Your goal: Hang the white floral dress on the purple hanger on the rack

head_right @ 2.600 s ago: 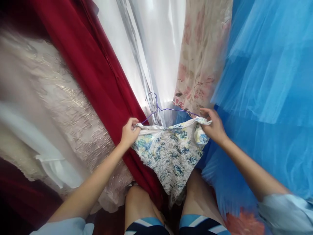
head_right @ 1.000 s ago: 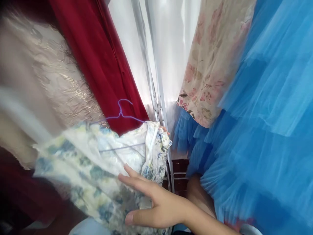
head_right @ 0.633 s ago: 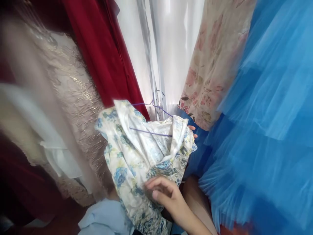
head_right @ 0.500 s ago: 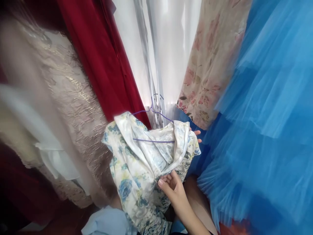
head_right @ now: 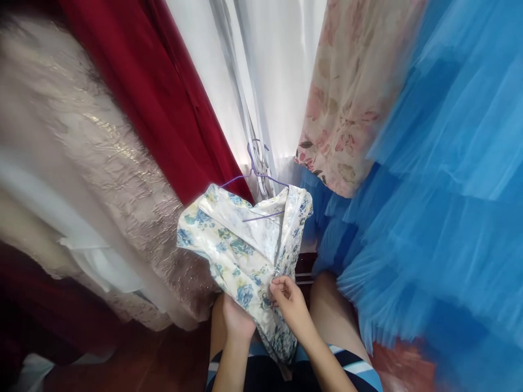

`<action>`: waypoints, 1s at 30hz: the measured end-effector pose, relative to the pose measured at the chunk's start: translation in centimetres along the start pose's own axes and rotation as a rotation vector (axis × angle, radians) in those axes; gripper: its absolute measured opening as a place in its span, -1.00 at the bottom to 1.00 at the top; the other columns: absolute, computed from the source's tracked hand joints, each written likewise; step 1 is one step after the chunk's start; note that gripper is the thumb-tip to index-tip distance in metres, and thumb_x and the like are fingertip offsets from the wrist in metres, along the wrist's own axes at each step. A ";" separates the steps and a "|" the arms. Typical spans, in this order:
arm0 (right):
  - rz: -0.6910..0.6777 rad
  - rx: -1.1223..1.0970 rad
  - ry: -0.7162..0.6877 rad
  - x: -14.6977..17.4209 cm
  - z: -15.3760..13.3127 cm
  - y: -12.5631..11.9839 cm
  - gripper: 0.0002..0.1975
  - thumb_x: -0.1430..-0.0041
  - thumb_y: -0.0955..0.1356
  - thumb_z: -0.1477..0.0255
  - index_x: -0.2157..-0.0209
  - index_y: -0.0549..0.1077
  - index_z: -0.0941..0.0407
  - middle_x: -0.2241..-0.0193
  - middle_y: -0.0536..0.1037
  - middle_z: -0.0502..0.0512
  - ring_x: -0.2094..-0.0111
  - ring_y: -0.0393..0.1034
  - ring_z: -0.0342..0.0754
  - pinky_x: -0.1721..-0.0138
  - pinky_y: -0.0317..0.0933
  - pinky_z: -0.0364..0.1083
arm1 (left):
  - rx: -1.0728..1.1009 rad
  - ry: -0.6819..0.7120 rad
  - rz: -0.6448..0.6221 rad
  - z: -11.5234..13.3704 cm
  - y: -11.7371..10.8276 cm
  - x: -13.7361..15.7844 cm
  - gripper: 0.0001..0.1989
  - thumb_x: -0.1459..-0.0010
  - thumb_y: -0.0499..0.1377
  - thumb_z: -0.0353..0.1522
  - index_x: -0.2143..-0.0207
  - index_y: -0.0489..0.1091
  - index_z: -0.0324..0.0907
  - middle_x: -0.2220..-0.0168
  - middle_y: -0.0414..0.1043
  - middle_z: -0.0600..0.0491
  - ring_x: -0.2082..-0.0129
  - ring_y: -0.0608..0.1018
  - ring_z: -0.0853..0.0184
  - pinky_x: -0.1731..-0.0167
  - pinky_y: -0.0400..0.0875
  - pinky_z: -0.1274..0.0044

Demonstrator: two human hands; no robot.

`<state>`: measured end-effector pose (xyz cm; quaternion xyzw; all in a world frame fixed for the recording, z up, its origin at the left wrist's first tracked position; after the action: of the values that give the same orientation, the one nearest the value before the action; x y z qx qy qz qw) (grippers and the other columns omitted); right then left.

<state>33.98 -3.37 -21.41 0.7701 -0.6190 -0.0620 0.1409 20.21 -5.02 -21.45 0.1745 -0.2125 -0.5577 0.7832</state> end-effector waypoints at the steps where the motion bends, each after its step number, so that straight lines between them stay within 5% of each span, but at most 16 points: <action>1: 0.000 0.006 0.006 -0.1 0.2 0.0 -0.56 0.01 0.48 0.03 0.31 0.39 0.09 0.48 0.49 0.01 0.45 0.42 -0.01 0.43 0.27 -0.08 | 0.056 -0.004 0.007 0.0 -0.7 0.5 -0.32 -0.08 0.07 0.20 -0.07 0.45 0.01 -0.04 0.48 -0.15 -0.12 0.46 -0.05 -0.04 0.40 0.12; 7: 0.000 -0.009 0.092 0.3 0.9 0.2 -0.48 -0.08 0.41 0.00 0.10 0.27 0.04 0.42 0.57 0.01 0.51 0.47 -0.01 0.49 0.26 -0.08 | -0.112 0.036 0.122 0.9 -2.4 1.9 -0.32 0.18 0.45 -0.27 -0.07 0.41 0.07 -0.05 0.51 0.02 -0.14 0.48 0.07 -0.12 0.39 0.33; 15: -0.067 0.132 -0.120 0.0 -2.6 -0.6 -0.66 -0.23 0.35 0.07 0.29 0.35 0.07 0.51 0.51 0.00 0.52 0.42 -0.04 0.46 0.21 -0.09 | -0.149 0.033 0.189 2.7 -1.2 3.8 -0.41 0.21 0.40 -0.33 0.02 0.48 -0.02 0.16 0.60 0.00 0.04 0.59 0.01 0.09 0.52 0.31; 20: -0.056 0.160 -0.168 -0.5 -2.5 -1.1 -0.69 -0.23 0.37 0.13 0.24 0.38 0.09 0.51 0.49 0.00 0.52 0.39 -0.06 0.43 0.26 -0.09 | -0.142 0.075 0.205 4.8 0.2 5.1 -0.34 0.22 0.41 -0.38 -0.03 0.46 -0.28 0.23 0.61 -0.12 0.10 0.61 -0.03 0.11 0.51 0.31; 26: -0.083 0.173 -0.191 -0.3 -2.6 -0.9 -0.72 -0.29 0.32 0.19 0.37 0.34 0.11 0.58 0.44 -0.03 0.54 0.32 -0.11 0.44 0.20 -0.12 | -0.011 0.033 0.144 2.6 -0.3 3.9 -0.26 0.21 0.43 -0.44 -0.11 0.40 -0.20 0.09 0.58 -0.08 0.03 0.58 0.03 0.11 0.51 0.38; 30: -0.060 0.199 -0.193 0.6 -2.5 -2.0 -0.72 -0.32 0.28 0.22 0.39 0.32 0.11 0.62 0.40 -0.06 0.56 0.27 -0.13 0.46 0.14 -0.14 | 0.032 0.048 0.269 1.3 -1.9 2.7 -0.45 0.09 0.41 -0.37 -0.01 0.44 -0.19 0.05 0.54 -0.10 0.00 0.56 0.07 0.03 0.47 0.36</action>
<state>36.69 -3.21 -19.62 0.7889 -0.6095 -0.0780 0.0017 18.74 -8.19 -20.91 0.1702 -0.2240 -0.4401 0.8527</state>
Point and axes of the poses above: each hand's wrist, its own x-axis away from the middle knuckle, its own y-axis out of the palm, z = x × y, the point moved 6 cm from there along -x, towards the middle knuckle
